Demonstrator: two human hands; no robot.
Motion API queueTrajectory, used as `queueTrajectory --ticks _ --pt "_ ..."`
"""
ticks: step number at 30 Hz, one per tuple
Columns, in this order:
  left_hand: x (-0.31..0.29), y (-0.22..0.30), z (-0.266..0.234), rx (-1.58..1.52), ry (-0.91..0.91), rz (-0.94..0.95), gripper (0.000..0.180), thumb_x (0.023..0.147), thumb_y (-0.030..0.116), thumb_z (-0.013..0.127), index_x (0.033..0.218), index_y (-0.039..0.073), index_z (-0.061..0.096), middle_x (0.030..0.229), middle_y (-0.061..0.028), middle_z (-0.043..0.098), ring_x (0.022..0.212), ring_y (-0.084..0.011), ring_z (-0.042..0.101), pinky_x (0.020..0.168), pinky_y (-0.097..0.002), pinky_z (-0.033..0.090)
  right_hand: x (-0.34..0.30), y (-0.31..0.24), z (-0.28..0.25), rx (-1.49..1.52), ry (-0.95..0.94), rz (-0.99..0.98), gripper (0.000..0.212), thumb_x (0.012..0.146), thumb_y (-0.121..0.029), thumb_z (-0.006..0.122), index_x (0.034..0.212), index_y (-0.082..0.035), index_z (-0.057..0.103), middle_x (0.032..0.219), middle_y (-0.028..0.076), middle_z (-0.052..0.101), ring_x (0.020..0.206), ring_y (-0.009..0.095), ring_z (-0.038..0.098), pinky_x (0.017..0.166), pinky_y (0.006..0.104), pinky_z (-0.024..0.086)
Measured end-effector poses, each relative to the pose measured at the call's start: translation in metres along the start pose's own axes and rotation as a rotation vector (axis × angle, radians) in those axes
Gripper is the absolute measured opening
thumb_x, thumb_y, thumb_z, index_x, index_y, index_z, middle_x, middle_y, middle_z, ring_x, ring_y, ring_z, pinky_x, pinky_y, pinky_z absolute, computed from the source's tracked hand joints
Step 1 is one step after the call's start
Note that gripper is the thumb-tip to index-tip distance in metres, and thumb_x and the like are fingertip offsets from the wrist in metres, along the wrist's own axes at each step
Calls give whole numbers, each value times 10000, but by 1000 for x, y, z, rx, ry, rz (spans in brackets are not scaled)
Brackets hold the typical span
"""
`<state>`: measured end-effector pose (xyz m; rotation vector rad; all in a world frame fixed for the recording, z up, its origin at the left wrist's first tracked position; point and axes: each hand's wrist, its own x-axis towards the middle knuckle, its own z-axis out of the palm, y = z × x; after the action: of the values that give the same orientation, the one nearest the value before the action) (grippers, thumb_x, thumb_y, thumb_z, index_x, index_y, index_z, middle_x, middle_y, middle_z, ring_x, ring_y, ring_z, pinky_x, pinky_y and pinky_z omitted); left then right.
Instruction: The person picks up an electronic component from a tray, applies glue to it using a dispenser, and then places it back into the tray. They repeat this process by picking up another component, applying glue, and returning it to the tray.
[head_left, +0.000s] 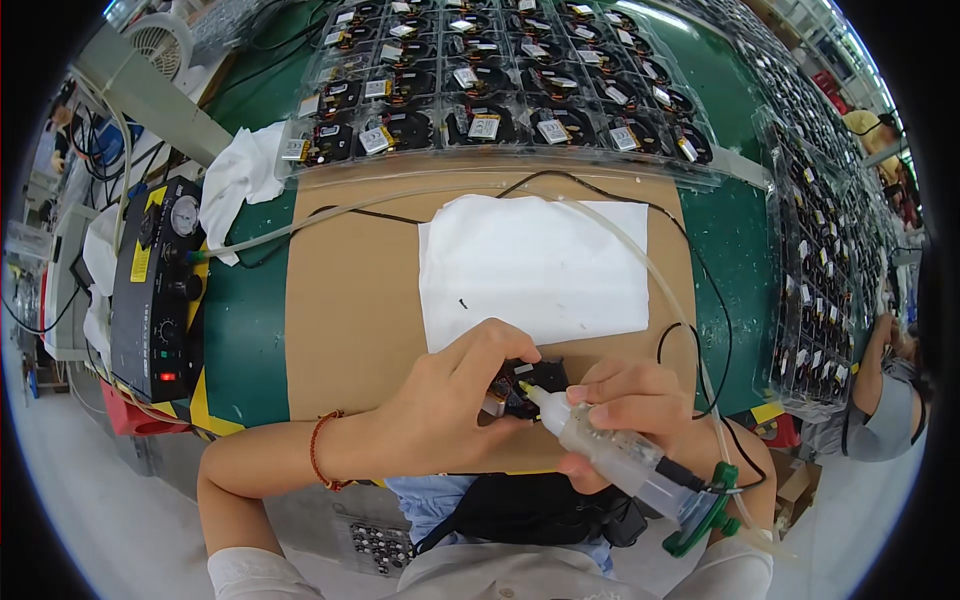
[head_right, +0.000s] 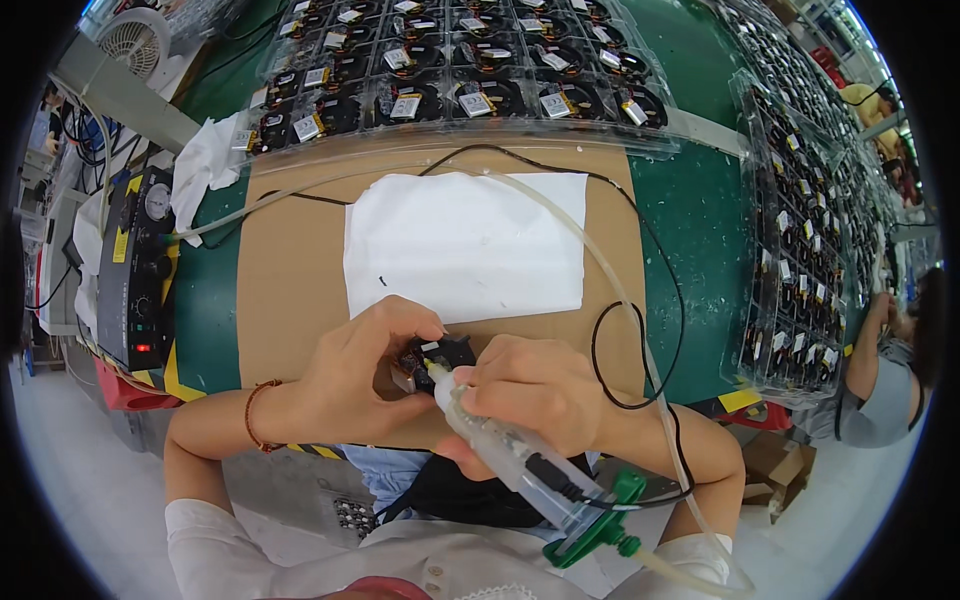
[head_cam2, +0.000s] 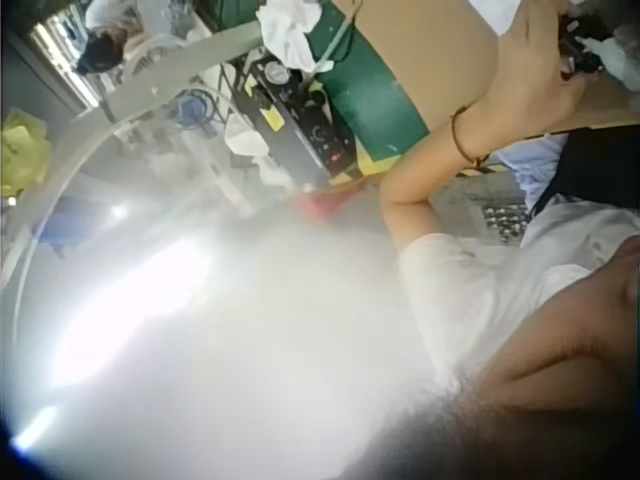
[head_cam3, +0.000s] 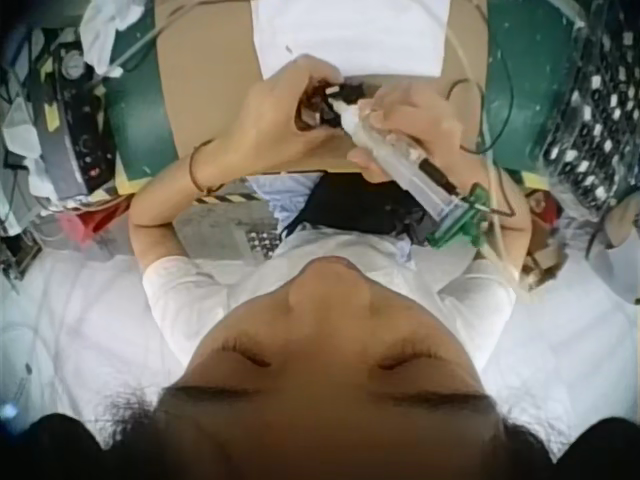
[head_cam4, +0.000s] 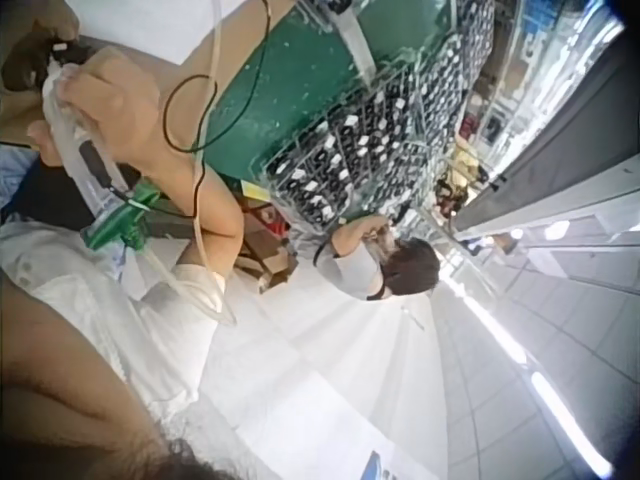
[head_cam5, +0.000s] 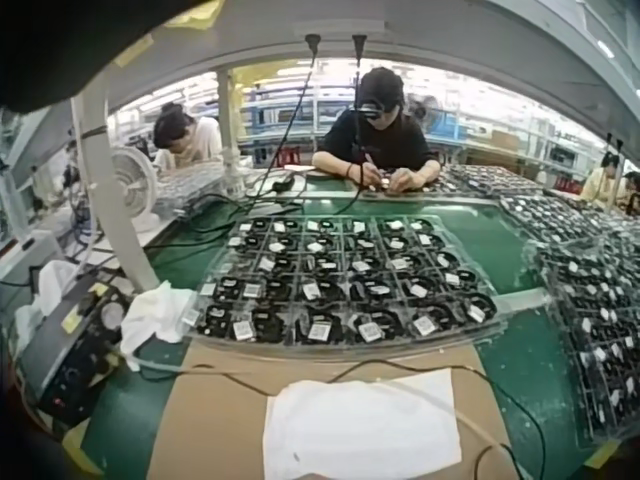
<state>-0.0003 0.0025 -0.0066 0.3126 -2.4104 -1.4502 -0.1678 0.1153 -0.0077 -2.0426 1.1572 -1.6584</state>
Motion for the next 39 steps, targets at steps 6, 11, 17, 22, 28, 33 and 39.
queueTrajectory --ticks 6,11,17,22,28,33,39 --pt "-1 -1 3 -1 38 13 490 635 -33 681 1045 29 422 986 -107 508 753 -250 605 593 -305 514 -4 0 6 -55 9 -63 456 612 -172 794 938 -17 516 819 131 575 535 246 552 432 300 468" --pt "1 -1 4 39 53 58 503 623 -39 686 1050 27 428 984 -109 510 716 -247 608 567 -298 514 -6 1 11 -121 19 -170 384 660 -149 762 915 -6 512 771 140 572 529 226 540 413 278 451" --pt "-2 -2 7 34 80 72 496 625 -42 682 1049 25 433 999 -121 514 699 -244 609 543 -296 510 -4 0 14 -150 27 -254 330 688 -115 734 899 -10 501 724 135 559 539 201 521 412 267 440" --pt "-1 -2 7 73 88 104 506 621 -46 680 1055 23 429 1011 -129 518 688 -248 605 533 -300 505 -5 -2 13 -188 3 -294 331 684 -113 741 896 -31 501 714 110 544 562 193 517 428 259 440" --pt "-1 -2 7 82 91 124 512 616 -56 665 1062 19 426 1009 -127 521 677 -261 598 532 -312 501 -5 -4 12 -192 -13 -306 331 682 -109 745 899 -42 504 728 110 539 554 183 504 427 253 436" --pt "-2 -2 7 80 90 123 517 614 -60 661 1066 20 423 1014 -130 520 677 -264 598 533 -315 501 -6 -5 8 -245 -82 -287 426 696 -265 766 924 -68 466 779 107 570 561 189 537 461 262 498" --pt "-2 -2 7 72 91 112 518 614 -57 660 1068 18 421 1010 -130 520 674 -262 598 529 -317 495 -6 -5 8 -235 -74 -274 436 690 -272 771 916 -65 461 782 107 564 556 191 537 458 263 498"
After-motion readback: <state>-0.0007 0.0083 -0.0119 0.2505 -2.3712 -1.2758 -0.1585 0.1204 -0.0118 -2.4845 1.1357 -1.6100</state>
